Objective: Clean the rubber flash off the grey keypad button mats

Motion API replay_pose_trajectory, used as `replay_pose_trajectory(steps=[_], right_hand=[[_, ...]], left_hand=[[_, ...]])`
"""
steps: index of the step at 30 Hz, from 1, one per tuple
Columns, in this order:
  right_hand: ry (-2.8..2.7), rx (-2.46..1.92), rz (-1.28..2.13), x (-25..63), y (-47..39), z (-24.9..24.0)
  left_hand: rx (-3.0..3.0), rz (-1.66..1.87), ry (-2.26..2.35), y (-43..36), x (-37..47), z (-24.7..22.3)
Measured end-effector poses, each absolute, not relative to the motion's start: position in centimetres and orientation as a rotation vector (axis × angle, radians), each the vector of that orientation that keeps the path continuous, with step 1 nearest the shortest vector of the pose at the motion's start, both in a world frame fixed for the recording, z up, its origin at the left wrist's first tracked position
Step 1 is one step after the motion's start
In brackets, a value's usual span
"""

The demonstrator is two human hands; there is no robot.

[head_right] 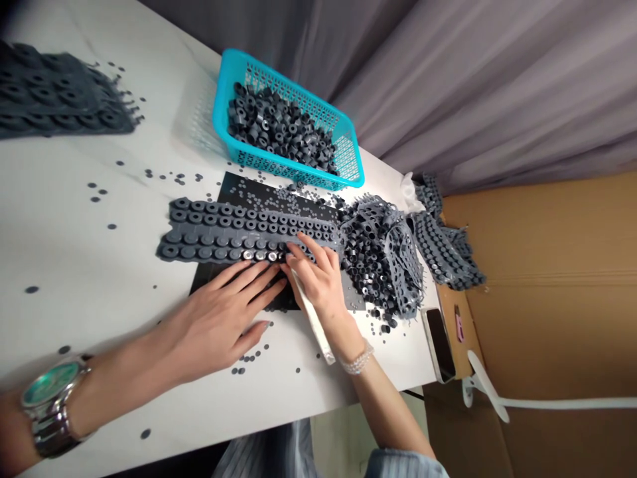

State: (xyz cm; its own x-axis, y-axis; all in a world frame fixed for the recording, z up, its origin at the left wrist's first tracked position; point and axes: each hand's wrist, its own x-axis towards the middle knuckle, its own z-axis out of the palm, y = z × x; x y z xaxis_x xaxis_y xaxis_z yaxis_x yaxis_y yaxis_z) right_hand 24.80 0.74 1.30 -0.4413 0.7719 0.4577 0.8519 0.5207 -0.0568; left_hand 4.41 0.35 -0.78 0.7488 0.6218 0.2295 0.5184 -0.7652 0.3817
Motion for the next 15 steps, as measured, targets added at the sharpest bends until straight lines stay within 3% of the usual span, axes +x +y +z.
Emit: replay_pose_trajectory(steps=[15], right_hand=[[-2.475, -1.307, -0.323, 25.19, 1.80, 0.52]], left_hand=[[2.658, 0.507, 0.881, 0.43, 4.39, -0.69]])
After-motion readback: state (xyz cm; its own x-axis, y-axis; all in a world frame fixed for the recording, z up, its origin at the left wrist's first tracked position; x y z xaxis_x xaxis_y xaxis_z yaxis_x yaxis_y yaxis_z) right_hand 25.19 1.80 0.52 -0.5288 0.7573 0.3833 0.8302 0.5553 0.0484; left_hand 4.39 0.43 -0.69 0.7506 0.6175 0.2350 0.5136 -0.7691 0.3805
